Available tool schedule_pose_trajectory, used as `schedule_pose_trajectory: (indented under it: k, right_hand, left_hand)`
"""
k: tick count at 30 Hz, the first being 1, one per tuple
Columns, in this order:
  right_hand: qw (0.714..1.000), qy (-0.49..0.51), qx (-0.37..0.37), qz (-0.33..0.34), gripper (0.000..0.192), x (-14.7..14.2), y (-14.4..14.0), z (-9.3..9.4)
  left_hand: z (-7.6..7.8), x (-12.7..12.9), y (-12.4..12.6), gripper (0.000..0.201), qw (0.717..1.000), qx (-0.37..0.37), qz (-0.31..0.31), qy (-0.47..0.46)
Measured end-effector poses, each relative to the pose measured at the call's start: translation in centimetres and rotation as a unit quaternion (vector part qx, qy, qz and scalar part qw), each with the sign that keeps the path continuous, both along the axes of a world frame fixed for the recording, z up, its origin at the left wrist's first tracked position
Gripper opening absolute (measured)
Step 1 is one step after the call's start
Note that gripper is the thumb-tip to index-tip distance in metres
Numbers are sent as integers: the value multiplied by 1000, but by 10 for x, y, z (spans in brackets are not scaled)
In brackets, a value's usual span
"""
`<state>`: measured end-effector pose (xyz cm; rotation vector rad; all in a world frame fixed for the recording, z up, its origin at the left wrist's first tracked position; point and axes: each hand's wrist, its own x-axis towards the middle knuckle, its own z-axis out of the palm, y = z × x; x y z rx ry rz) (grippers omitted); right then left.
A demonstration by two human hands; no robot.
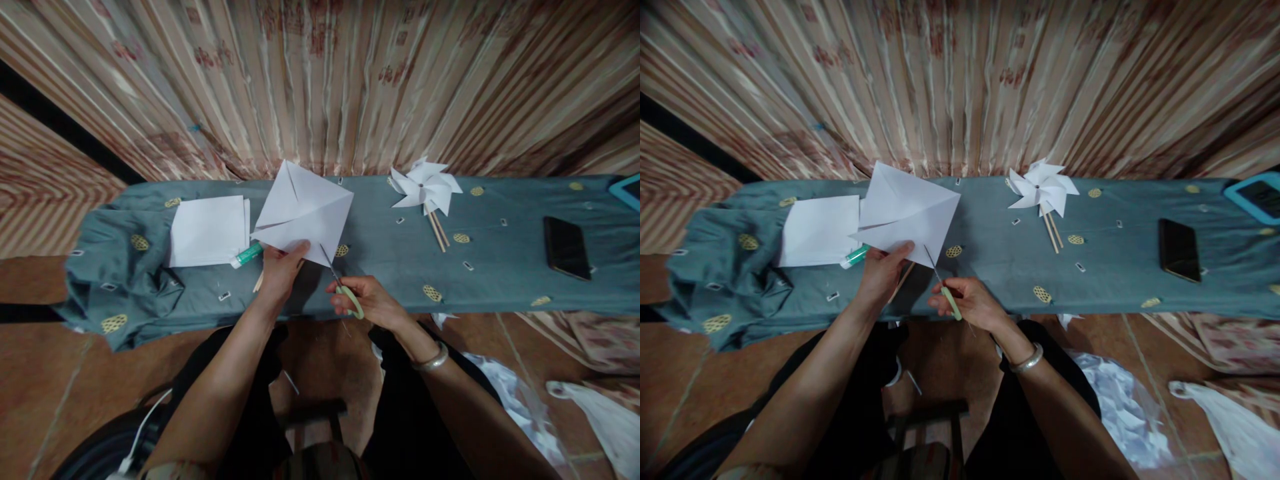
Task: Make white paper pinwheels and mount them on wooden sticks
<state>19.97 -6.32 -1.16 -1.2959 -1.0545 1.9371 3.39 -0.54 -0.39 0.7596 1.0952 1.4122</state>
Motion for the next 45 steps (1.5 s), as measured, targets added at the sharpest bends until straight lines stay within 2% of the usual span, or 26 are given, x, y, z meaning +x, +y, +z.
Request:
schedule_pose_trajectory:
  k: [5,12,26,32,38,45]
  right_hand:
    - [1000,-12,6,9,48,0,1,4]
    - [999,-22,33,9,47,1,1,8]
    - [999,-2,-28,-35,46,-2,1,3]
    - [999,-8,-11,-31,45,-2,1,4]
    - [999,-26,21,-21,46,-1,3,10]
    - [999,-27,6,-35,46,-2,4,11]
  left_hand:
    - [-5,0,-1,28,1000,-4,-16,19]
    - [-13,2,-2,37,999,11,-43,13]
    - [-12,0,-2,43,999,-5,-34,37]
    - [-10,0,-4,42,999,-4,-34,37]
    - [-10,4,-8,31,997,4,-50,64]
    - [-6,4,-8,31,996,-3,-45,74]
